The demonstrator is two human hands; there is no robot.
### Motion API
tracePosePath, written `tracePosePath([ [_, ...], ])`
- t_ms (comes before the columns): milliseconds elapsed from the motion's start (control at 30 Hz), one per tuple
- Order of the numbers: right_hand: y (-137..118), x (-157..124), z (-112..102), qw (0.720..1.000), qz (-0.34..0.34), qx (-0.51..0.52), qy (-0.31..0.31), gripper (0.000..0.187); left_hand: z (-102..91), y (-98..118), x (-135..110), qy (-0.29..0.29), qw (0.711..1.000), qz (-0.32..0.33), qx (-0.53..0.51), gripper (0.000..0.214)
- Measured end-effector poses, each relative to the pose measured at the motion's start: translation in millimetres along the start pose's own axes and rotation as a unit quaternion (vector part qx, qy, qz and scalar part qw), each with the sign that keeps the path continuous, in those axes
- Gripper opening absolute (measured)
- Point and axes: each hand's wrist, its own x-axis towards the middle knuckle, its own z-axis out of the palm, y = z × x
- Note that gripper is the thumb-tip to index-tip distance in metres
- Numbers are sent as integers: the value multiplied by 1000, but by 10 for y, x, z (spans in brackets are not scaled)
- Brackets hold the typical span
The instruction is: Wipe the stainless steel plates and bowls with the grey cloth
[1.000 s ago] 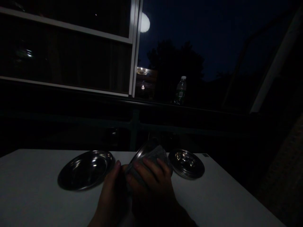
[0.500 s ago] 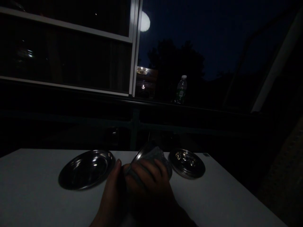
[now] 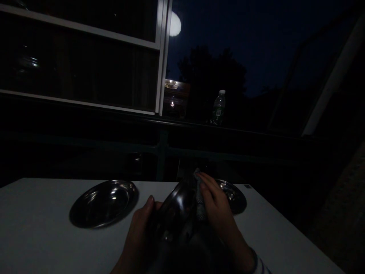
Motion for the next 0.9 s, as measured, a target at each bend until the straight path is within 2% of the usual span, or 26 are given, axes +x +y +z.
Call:
tracePosePath([
  [100, -136, -38, 45, 995, -89, -42, 11, 35, 22, -12, -5, -31, 998, -35, -38, 48],
  [167, -268, -107, 129, 980, -181, -80, 29, 35, 27, -24, 10, -13, 995, -58, -85, 45],
  [267, -426, -237, 292, 948, -285, -132, 53, 31, 32, -14, 35, 76, 981, -75, -163, 34],
  [367, -454, -283, 352, 924, -342, -164, 42, 29, 39, 19, 37, 149, 969, -61, -186, 25],
  [433, -401, -235, 289, 930, -327, -162, 46, 29, 45, 28, 26, 119, 977, -72, -160, 31],
  [500, -328, -157, 179, 948, -272, -152, 58, 31, 51, 19, 15, 58, 987, -80, -127, 40],
  [600, -264, -93, 62, 960, -232, -146, 48, 34, 50, -12, 16, 3, 994, -57, -93, 49],
  [667, -272, -112, 63, 952, -271, -140, 42, 31, 40, -28, 29, 6, 995, -47, -86, 48],
  [767, -297, -160, 115, 932, -341, -117, 36, 24, 18, -28, 44, 50, 994, -28, -97, 42],
  [833, -271, -154, 112, 937, -332, -102, 42, 24, 13, -9, 37, 49, 994, -26, -97, 42],
  [900, -218, -123, 68, 956, -273, -92, 55, 28, 21, 16, 19, 13, 995, -41, -93, 46],
])
